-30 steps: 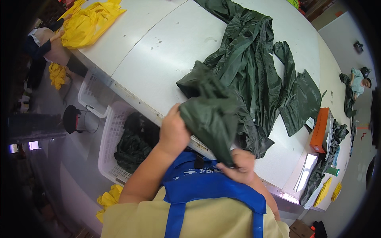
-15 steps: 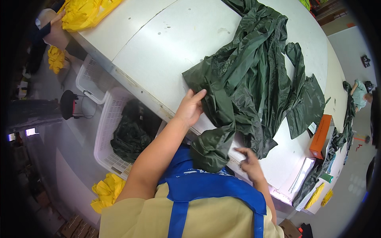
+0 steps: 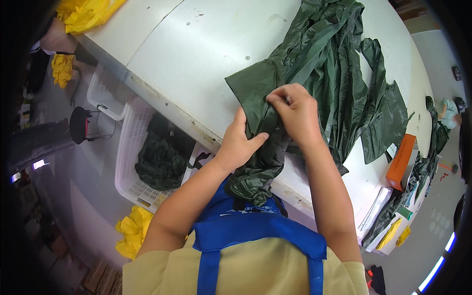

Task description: The person lays a green jacket on a table, then uses a small blade to cut threads and seams along the hem and sleeves. The person repeatedly lifts and turns the jacket to access different areas, continuing to trim fabric edges throughout the clip.

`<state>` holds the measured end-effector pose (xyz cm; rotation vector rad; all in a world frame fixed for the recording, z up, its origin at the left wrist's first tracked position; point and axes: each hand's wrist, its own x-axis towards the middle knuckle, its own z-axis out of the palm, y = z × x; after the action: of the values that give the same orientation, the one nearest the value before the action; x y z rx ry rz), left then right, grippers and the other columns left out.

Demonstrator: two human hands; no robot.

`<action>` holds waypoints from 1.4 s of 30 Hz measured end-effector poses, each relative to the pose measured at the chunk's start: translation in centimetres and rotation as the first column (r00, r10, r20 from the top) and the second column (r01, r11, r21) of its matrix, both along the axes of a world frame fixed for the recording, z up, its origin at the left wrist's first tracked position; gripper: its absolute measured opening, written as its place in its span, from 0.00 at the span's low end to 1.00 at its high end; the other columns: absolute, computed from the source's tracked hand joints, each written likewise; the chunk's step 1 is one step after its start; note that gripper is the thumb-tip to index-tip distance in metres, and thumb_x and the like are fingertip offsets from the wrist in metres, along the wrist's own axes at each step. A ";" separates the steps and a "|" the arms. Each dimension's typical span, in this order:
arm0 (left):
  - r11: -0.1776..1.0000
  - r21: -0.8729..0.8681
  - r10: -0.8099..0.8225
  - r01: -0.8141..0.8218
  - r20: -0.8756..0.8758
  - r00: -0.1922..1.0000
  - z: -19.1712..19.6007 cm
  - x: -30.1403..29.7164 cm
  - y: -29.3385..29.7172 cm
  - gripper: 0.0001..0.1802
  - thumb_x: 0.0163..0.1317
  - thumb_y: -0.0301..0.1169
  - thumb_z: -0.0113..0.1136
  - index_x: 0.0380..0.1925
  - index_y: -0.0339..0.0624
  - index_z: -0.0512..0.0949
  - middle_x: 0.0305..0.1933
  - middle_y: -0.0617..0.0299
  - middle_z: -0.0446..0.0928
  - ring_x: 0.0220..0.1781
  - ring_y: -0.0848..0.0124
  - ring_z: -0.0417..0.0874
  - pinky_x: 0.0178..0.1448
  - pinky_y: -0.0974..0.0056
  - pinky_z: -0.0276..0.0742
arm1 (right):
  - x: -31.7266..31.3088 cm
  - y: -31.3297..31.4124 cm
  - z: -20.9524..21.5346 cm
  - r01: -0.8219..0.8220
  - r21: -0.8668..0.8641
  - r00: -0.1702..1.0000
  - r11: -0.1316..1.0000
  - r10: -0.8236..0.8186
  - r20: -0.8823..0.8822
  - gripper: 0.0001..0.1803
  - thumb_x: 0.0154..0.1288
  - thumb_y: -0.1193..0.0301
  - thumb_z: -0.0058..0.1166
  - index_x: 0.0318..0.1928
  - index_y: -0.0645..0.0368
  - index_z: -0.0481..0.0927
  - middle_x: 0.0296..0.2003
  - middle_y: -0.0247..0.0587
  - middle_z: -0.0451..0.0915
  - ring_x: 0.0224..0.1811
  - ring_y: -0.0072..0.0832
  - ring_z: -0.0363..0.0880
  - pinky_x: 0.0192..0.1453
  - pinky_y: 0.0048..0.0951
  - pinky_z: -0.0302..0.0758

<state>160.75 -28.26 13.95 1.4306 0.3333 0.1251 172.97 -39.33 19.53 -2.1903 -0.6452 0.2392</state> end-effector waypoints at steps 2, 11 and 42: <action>1.000 -0.006 -0.005 0.005 -0.011 1.000 0.0 -0.4 0.4 0.40 0.54 0.23 0.63 0.66 0.35 0.54 0.59 0.47 0.70 0.61 0.61 0.73 0.64 0.61 0.66 | 0.3 -0.3 -0.6 0.158 0.137 0.969 0.978 -0.126 -0.213 0.10 0.57 0.70 0.64 0.34 0.66 0.80 0.25 0.40 0.77 0.26 0.26 0.73 0.34 0.28 0.72; 0.919 0.371 0.116 -0.135 0.075 0.990 0.1 1.3 1.4 0.45 0.57 0.36 0.67 0.64 0.26 0.50 0.61 0.45 0.64 0.62 0.58 0.68 0.66 0.59 0.64 | 1.1 -1.9 0.0 0.282 0.186 0.841 0.941 -0.148 -0.521 0.10 0.64 0.68 0.61 0.33 0.63 0.78 0.24 0.23 0.71 0.26 0.12 0.63 0.31 0.19 0.63; 0.955 -0.295 -0.062 0.035 -0.081 0.995 3.7 2.3 1.1 0.11 0.59 0.22 0.60 0.43 0.33 0.78 0.40 0.63 0.81 0.41 0.79 0.78 0.47 0.69 0.76 | -0.2 -2.5 3.3 0.114 0.024 0.985 0.993 -0.110 -0.131 0.13 0.54 0.72 0.66 0.38 0.65 0.81 0.31 0.45 0.81 0.33 0.30 0.82 0.39 0.27 0.78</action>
<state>163.03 -27.15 17.60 1.1505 0.3741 -0.0288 172.73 -41.86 22.87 -2.1527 -0.4497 0.3069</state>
